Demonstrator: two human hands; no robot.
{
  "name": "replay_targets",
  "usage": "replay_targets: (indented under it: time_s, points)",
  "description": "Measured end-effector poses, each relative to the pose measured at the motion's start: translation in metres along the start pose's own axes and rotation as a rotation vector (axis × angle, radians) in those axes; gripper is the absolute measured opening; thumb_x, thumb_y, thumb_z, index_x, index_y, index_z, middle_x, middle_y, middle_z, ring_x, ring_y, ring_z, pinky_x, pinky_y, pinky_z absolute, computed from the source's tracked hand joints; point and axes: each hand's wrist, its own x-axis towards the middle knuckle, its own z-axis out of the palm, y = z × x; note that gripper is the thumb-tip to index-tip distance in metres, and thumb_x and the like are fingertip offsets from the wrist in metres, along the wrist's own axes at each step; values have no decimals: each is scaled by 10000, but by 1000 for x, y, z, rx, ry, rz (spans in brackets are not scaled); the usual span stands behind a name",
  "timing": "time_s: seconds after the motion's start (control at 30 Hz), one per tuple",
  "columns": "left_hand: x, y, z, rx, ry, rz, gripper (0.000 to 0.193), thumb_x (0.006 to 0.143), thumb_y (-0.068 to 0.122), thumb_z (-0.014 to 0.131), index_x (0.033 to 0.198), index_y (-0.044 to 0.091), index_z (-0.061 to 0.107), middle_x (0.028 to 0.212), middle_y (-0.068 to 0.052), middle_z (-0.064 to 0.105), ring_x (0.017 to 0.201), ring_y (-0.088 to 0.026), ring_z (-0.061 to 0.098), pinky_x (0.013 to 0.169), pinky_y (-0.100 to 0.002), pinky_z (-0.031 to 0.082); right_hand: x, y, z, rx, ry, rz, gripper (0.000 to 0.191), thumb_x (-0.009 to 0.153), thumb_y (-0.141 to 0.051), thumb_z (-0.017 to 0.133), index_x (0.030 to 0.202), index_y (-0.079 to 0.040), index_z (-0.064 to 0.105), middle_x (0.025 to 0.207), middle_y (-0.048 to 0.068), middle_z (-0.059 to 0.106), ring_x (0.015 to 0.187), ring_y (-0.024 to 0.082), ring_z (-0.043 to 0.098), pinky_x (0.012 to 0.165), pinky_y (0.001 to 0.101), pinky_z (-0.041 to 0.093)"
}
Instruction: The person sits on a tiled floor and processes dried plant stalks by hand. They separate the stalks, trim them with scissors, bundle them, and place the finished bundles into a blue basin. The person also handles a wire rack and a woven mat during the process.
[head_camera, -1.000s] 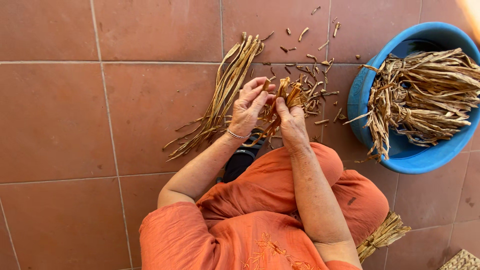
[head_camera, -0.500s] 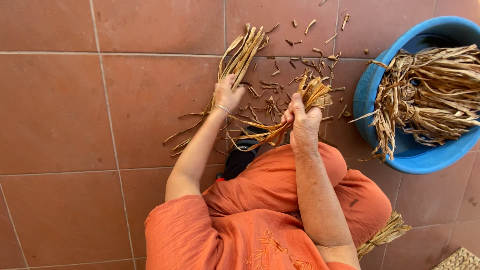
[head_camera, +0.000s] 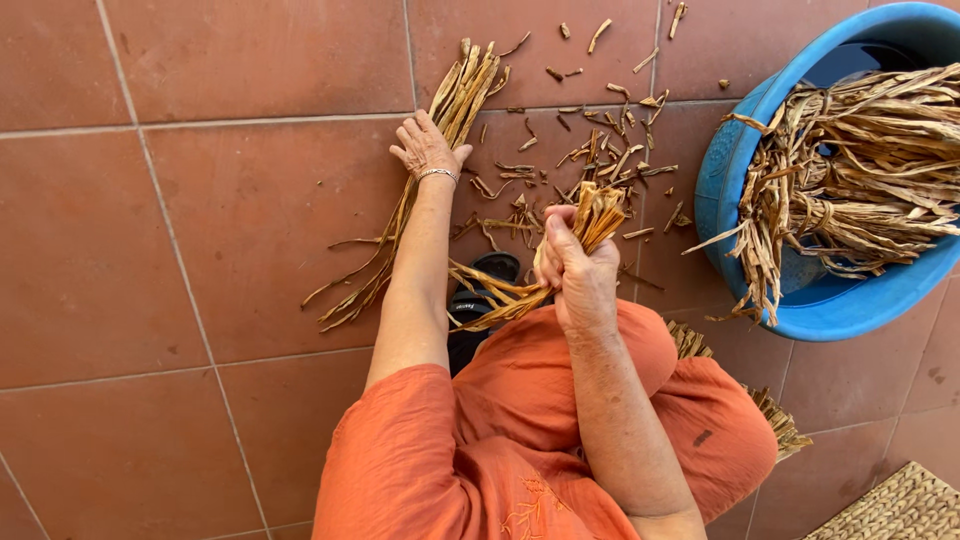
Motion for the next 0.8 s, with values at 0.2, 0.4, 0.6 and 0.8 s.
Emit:
replay_targets:
  time_s: [0.2, 0.4, 0.6, 0.8]
  points:
    - [16, 17, 23, 150, -171, 68, 475, 837, 337, 779, 1218, 111, 607, 1292, -137, 601, 1284, -329, 496, 1136, -534, 350, 1, 1, -5, 9, 35, 48, 85, 989, -124, 697, 1051, -67, 689, 612, -33, 505, 462, 76, 419, 455, 266, 395]
    - [13, 7, 15, -299, -198, 88, 345, 911, 255, 695, 1160, 33, 610, 1008, -198, 696, 962, -350, 653, 886, -460, 520, 0, -3, -13, 70, 15, -10, 81, 976, -92, 730, 1038, -58, 690, 627, -29, 524, 436, 58, 383, 412, 262, 348]
    - [-41, -22, -50, -1367, -766, 192, 359, 897, 70, 542, 1253, 102, 575, 723, -30, 646, 552, -82, 571, 487, -231, 479, -4, -2, -12, 90, 69, 11, 138, 973, -135, 724, 1063, -38, 686, 725, -4, 618, 443, 59, 421, 400, 255, 362]
    - [-117, -41, -95, -1424, -997, 385, 287, 1070, 327, 604, 1246, 101, 584, 717, 17, 550, 547, -55, 473, 459, -208, 364, -10, 4, -15, 68, -28, 12, 273, 995, -231, 669, 1189, -39, 699, 898, 27, 717, 611, 86, 575, 435, 230, 428]
